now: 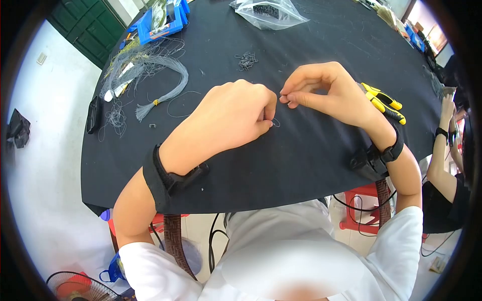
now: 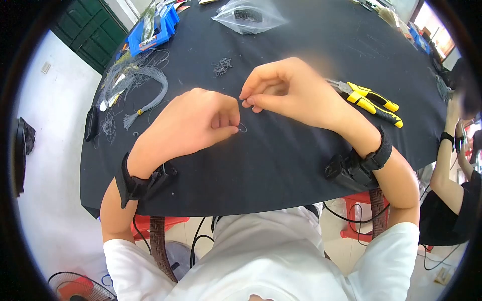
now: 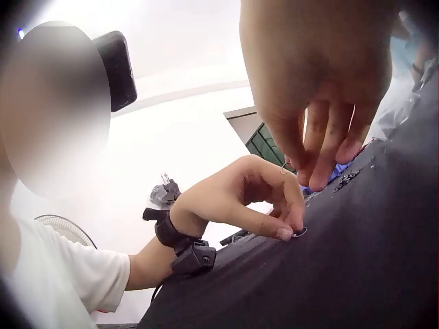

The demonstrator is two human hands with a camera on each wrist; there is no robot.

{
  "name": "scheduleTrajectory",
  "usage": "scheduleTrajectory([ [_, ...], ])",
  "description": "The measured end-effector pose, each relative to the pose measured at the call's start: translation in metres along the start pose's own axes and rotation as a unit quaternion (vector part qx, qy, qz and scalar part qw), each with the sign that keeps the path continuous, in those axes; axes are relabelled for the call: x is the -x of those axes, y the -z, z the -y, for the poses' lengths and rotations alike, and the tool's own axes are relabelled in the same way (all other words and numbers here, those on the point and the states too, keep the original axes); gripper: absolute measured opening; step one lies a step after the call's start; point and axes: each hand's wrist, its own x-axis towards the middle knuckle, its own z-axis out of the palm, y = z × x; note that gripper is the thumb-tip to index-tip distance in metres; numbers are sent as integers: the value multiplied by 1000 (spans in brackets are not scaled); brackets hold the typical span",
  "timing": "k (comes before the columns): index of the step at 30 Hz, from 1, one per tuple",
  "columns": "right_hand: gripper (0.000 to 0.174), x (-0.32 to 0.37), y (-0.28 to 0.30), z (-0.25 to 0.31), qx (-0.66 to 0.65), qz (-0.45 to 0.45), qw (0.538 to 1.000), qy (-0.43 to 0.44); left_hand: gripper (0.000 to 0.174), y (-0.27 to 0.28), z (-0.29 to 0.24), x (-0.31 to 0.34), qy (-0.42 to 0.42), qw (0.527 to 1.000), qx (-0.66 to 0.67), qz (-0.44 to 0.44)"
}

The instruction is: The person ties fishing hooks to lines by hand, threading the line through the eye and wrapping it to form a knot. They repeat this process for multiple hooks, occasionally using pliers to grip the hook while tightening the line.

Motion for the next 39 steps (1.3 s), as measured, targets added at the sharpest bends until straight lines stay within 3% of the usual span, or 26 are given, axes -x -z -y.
scheduleTrajectory([
  [6,10,1,-1,1,13,-17,1000,-7,13,2,8,-4,34,989,135,46],
  [18,11,0,1,-6,25,-16,1000,-3,16,5,2,-5,43,991,106,63],
  [24,11,0,-2,-4,-68,-17,997,-40,14,5,4,-4,26,993,84,75],
  [26,11,0,-3,-3,-94,-16,994,-56,13,5,7,-3,21,986,158,49],
  [31,12,2,-4,-5,-152,-14,986,-72,12,8,19,-3,89,941,323,41],
  [39,16,2,-10,-10,-190,10,977,-98,13,-7,27,-7,165,820,547,-37],
])
